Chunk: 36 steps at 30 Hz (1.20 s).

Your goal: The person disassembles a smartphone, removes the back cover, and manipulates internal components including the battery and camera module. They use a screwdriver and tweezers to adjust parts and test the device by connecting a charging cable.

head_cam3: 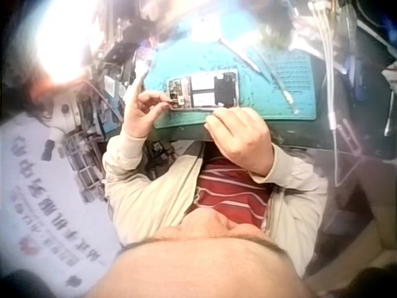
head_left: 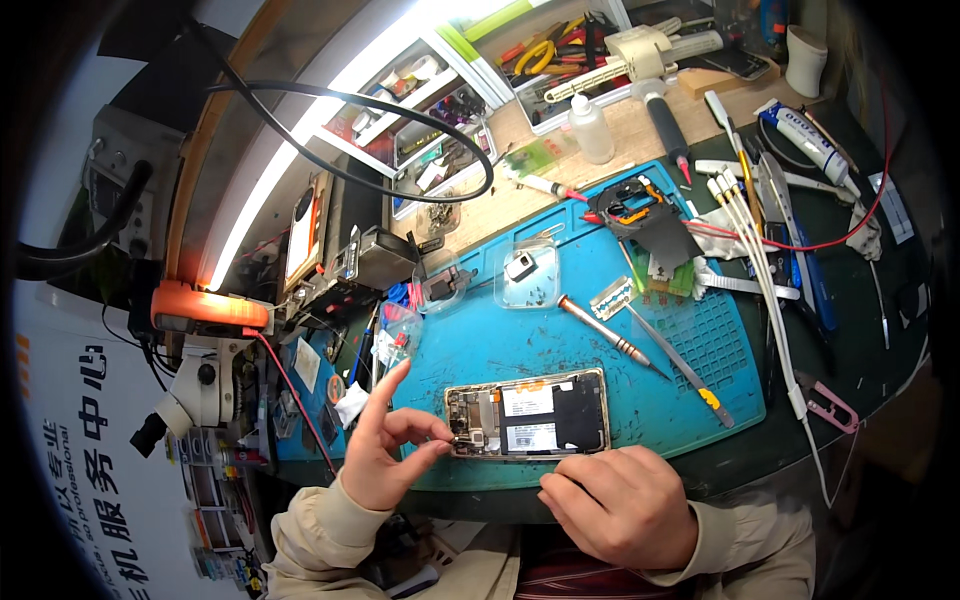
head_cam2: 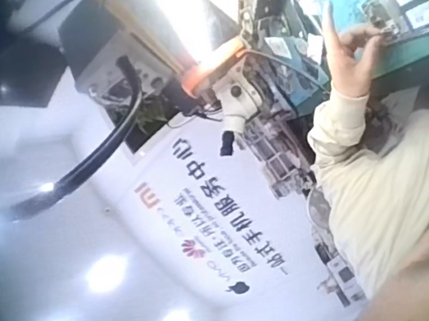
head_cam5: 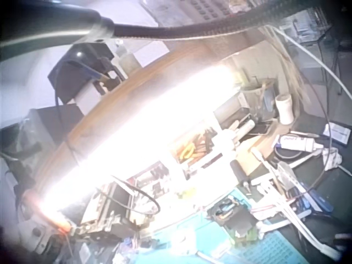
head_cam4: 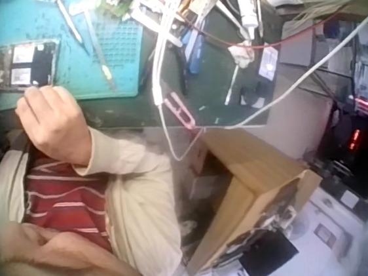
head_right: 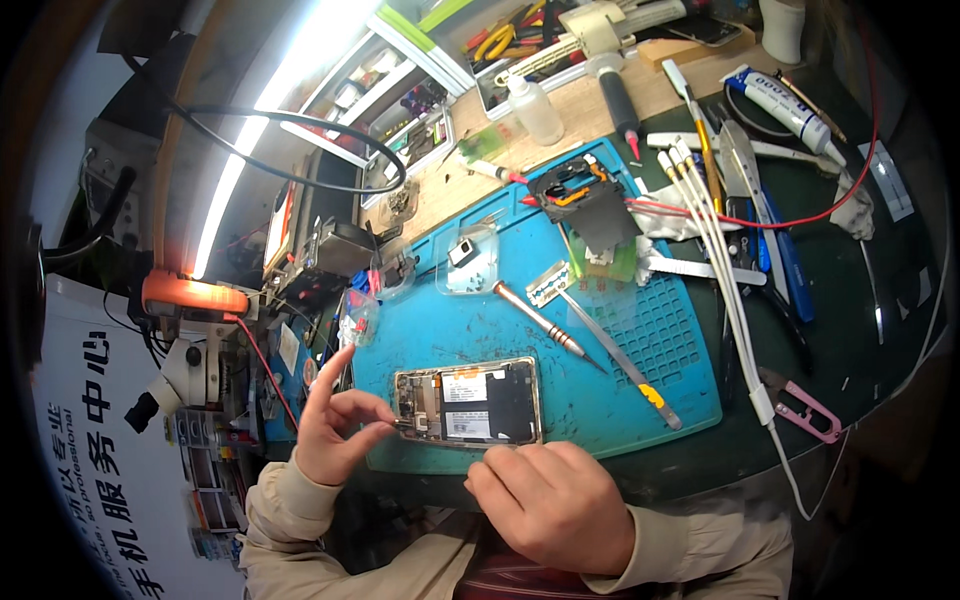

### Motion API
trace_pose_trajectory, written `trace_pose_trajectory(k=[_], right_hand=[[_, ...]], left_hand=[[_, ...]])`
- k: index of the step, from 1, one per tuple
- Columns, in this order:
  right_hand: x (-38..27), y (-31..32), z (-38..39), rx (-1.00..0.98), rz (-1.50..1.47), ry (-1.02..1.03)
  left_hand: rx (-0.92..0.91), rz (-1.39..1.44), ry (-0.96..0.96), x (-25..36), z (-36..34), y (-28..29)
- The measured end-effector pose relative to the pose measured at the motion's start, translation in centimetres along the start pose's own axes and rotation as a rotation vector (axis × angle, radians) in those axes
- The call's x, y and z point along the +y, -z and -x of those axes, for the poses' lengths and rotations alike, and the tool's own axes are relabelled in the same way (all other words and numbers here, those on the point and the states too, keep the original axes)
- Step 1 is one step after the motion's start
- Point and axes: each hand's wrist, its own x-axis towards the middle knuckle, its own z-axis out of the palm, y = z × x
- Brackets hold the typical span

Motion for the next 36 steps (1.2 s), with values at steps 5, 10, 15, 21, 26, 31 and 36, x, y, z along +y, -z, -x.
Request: trace_pose_trajectory(k=[5, 10, 15, 21, 26, 31, 36], right_hand=[[-0.1, 0.4, -0.4, -0.018, -0.015, -0.018], [-0.1, 0.6, -0.3, -0.039, -0.024, -0.038], [-0.2, 0.3, -0.3, -0.012, -0.008, 0.002], [0.0, 0.1, -0.3, -0.008, 0.017, 0.006], [-0.2, 0.2, -0.2, -0.026, 0.005, -0.004], [-0.2, 0.5, -0.4, -0.039, 0.006, -0.010], [-0.2, 0.5, -0.4, -0.036, 0.011, -0.011]], left_hand=[[-0.072, 0.049, -0.119, 3.1, -5.9, 0.5], [-0.142, -0.035, -0.176, 5.6, -13.6, -0.7], [-0.104, -0.243, -0.183, 5.0, -16.0, -2.7], [-0.066, -0.376, -0.260, 5.5, -17.3, -3.6], [-0.053, -0.347, -0.302, 4.7, -18.6, -4.1], [-0.035, -0.475, -0.360, 4.9, -19.5, -4.8], [0.051, -0.680, -0.368, 5.3, -19.2, -5.3]])
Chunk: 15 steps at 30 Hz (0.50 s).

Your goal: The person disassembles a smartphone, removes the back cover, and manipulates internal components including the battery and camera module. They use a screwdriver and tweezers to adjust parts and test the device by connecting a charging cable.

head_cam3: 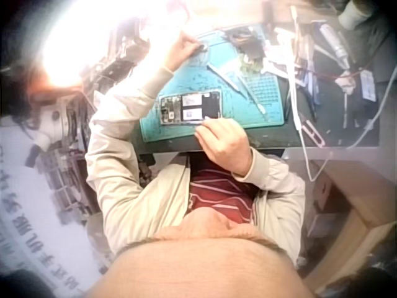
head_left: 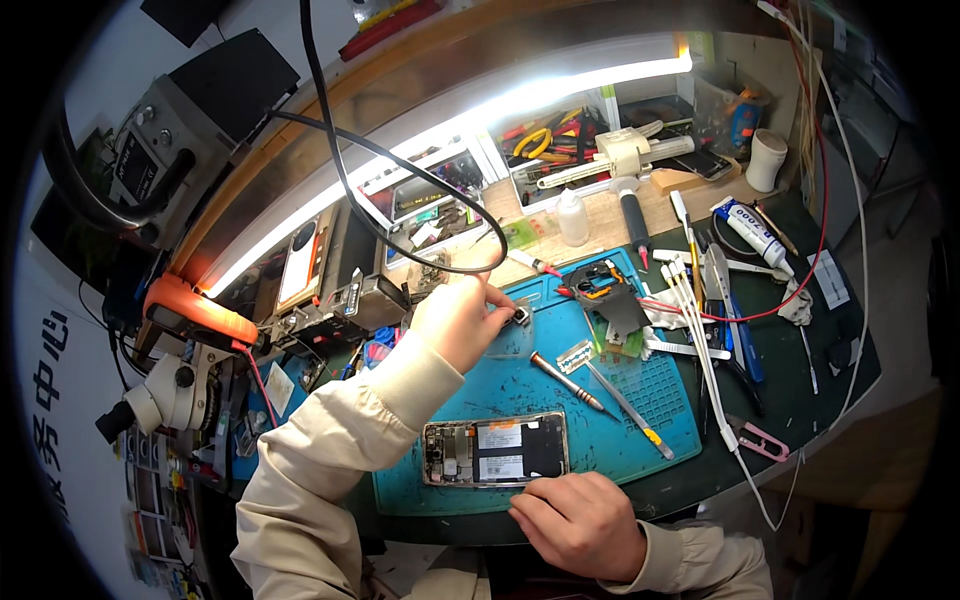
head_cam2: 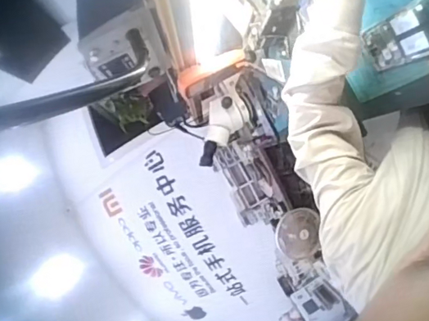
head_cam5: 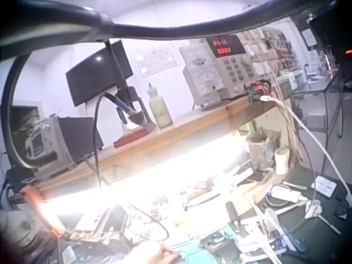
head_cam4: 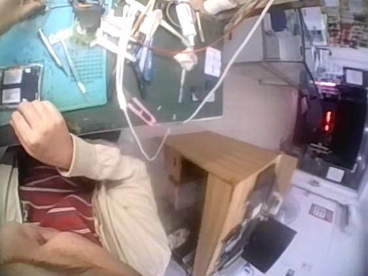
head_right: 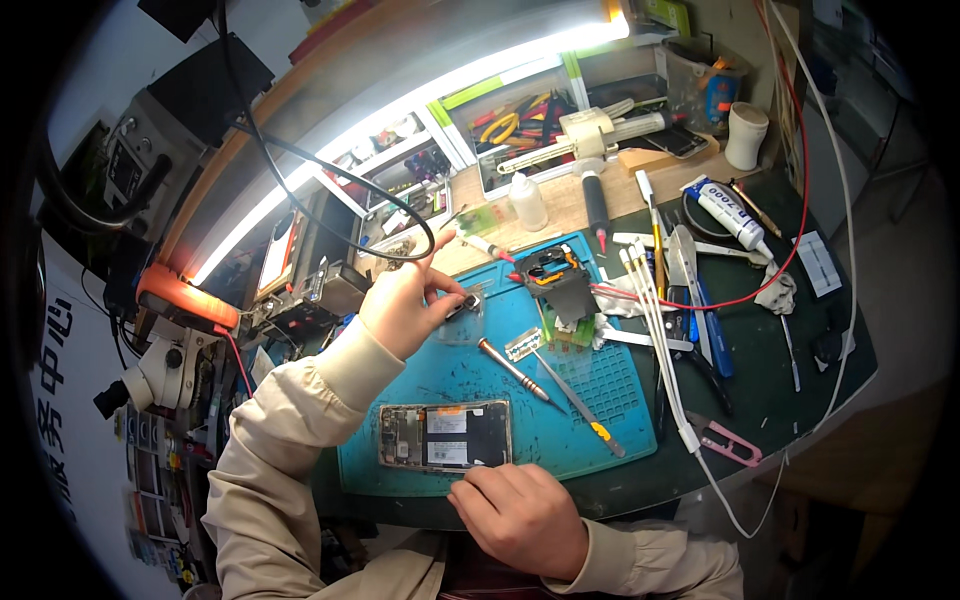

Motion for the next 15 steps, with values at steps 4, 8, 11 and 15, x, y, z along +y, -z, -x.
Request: trace_pose_trajectory(k=[4, 8, 11, 15], right_hand=[[-0.2, -0.3, 0.1, 0.019, -0.010, 0.018], [-0.3, -0.1, -0.1, -0.001, 0.006, 0.021], [-0.3, 0.0, -0.4, 0.003, 0.035, 0.024], [-0.5, -0.1, -0.2, -0.012, 0.046, 0.006]], left_hand=[[0.128, -0.053, -0.100, -1.4, 0.8, -0.8], [0.205, -0.066, -0.209, -2.0, 3.6, 0.3], [0.248, -0.016, -0.294, -2.5, 7.1, 1.4], [0.140, 0.091, -0.144, -4.1, 14.1, 3.7]])
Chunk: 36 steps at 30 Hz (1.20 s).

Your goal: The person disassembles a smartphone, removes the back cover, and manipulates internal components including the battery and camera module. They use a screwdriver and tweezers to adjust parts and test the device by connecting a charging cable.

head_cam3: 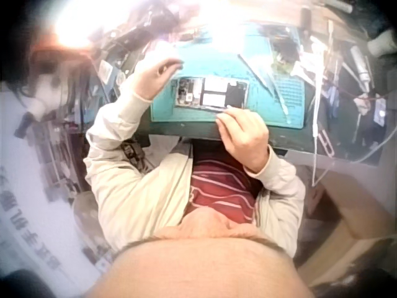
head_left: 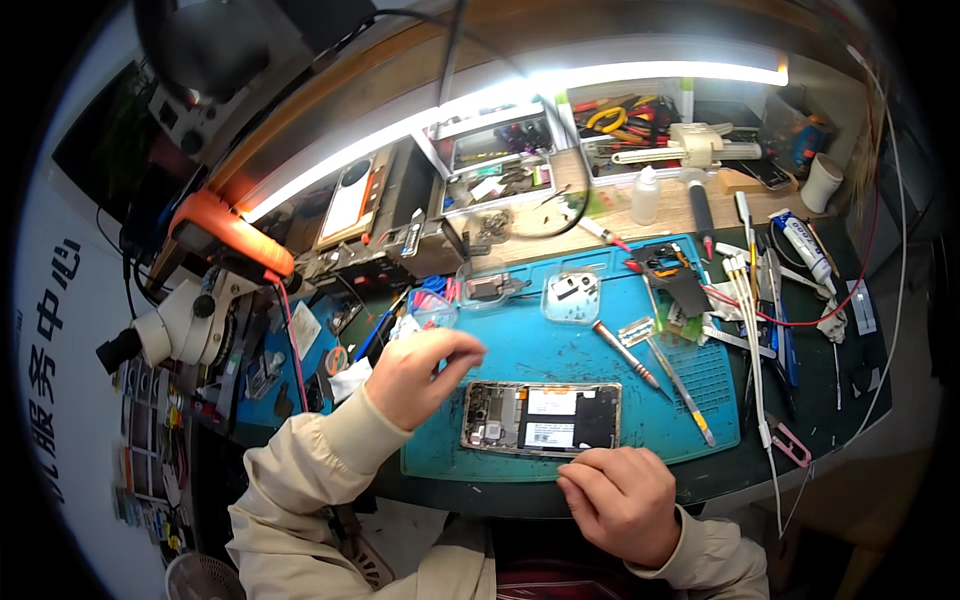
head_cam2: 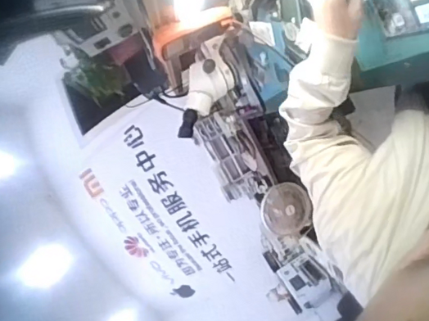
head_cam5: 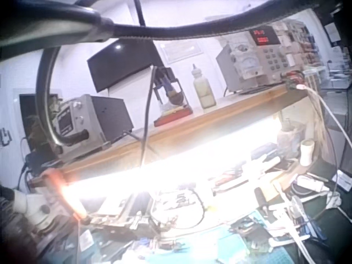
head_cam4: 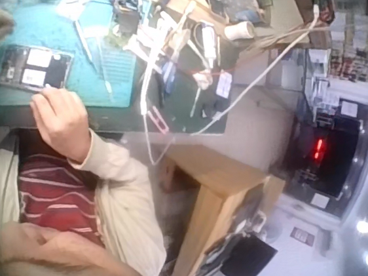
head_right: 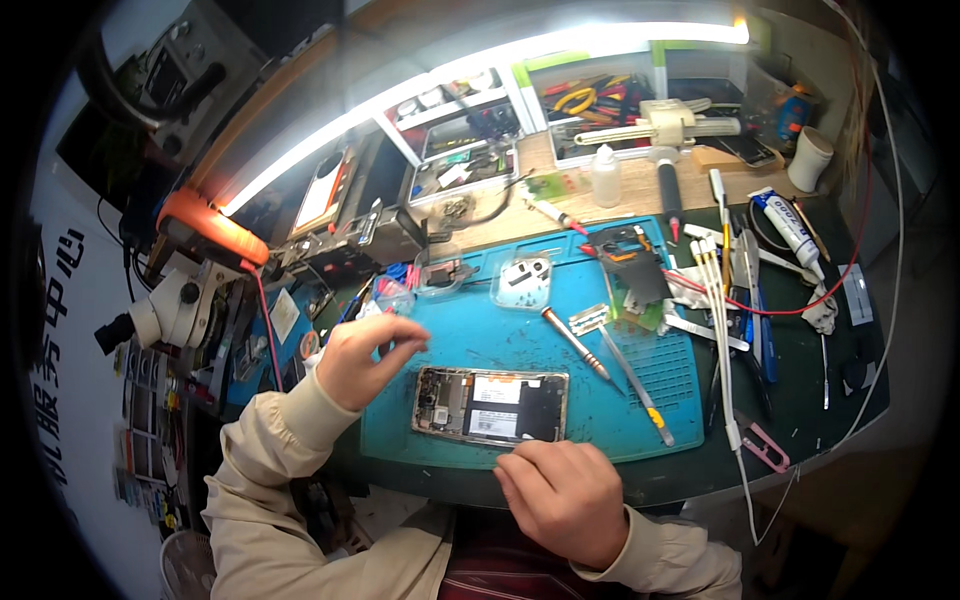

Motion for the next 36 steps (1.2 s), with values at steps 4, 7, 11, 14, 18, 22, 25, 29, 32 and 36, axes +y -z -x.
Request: trace_pose_trajectory(k=[4, 7, 11, 14, 18, 22, 25, 29, 32, 36], right_hand=[[-0.2, 0.0, 0.0, -0.021, 0.030, -0.010], [-0.3, -0.1, -0.2, -0.016, 0.051, -0.014], [-0.5, -0.2, -0.4, -0.013, 0.082, -0.041], [-0.6, -0.2, -0.5, -0.015, 0.097, -0.041], [-1.1, -0.4, -0.7, -0.030, 0.117, -0.066], [-1.1, -0.7, -0.6, -0.037, 0.165, -0.044], [-1.2, -0.6, -0.6, -0.044, 0.182, -0.050], [-1.2, 0.0, -0.8, -0.001, 0.074, -0.086], [-0.6, 2.0, -1.5, 0.116, 0.262, -0.137], [2.0, 6.1, -3.9, 0.002, 0.607, -0.304]], left_hand=[[-0.058, 0.094, 0.086, 0.1, 5.5, 0.5], [-0.012, 0.144, 0.075, -0.1, 7.0, -0.4], [0.043, 0.139, 0.028, -0.3, 6.9, -1.5], [0.077, 0.136, -0.015, -0.5, 6.6, -1.7], [0.101, 0.021, -0.247, -1.8, 6.6, -1.9], [0.093, 0.006, -0.306, -1.2, 6.9, -1.9], [0.071, 0.020, -0.314, -1.0, 6.6, -1.6], [0.121, 0.009, -0.327, -0.9, 6.3, -1.7], [0.157, 0.006, -0.341, -1.5, 6.6, -2.0], [0.198, 0.037, -0.305, -2.5, 7.2, -2.5]])
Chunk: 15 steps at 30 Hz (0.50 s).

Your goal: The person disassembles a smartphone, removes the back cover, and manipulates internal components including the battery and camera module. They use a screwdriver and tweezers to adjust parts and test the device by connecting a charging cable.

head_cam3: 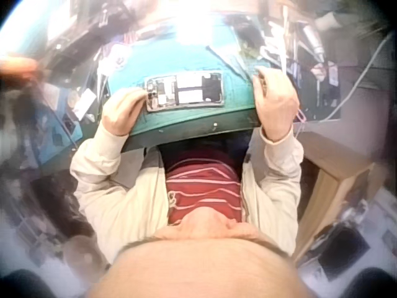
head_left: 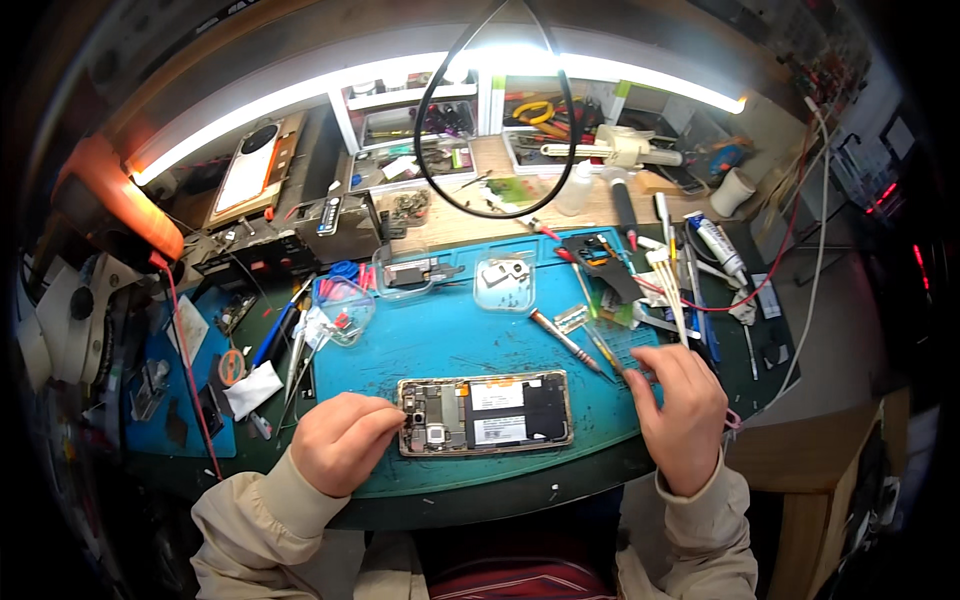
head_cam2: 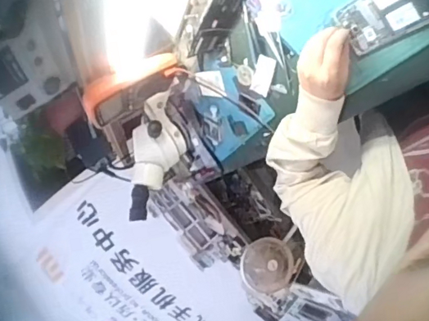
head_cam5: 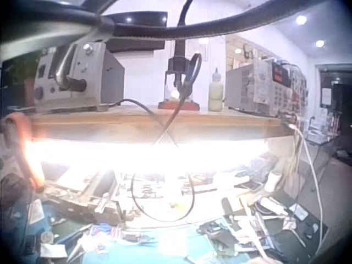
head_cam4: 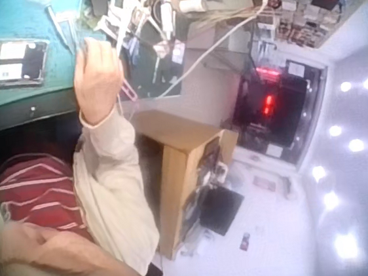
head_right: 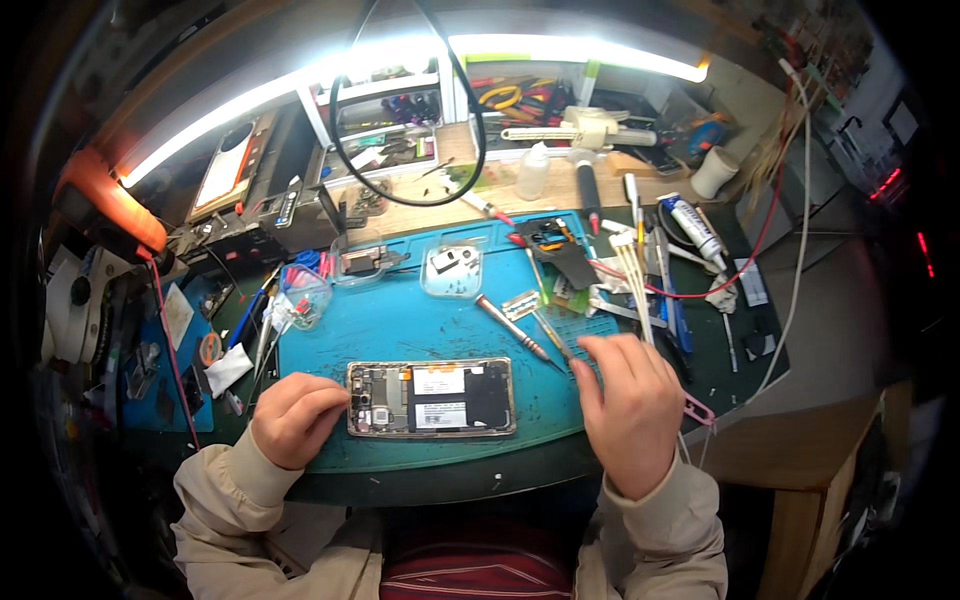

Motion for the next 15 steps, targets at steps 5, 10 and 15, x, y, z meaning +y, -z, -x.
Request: trace_pose_trajectory(k=[5, 10, 15], right_hand=[[0.4, -0.9, -0.8, -0.066, 0.089, 0.069], [-0.2, -1.7, -1.4, 0.130, 0.052, 0.067], [-6.4, -2.3, -1.6, -0.220, -0.314, 0.394]], left_hand=[[0.059, 0.051, 0.072, -0.6, -0.2, 0.1], [-0.004, 0.042, -0.075, -1.3, 1.2, 0.9], [-0.129, -0.045, -0.143, -0.5, 1.3, 1.4]])
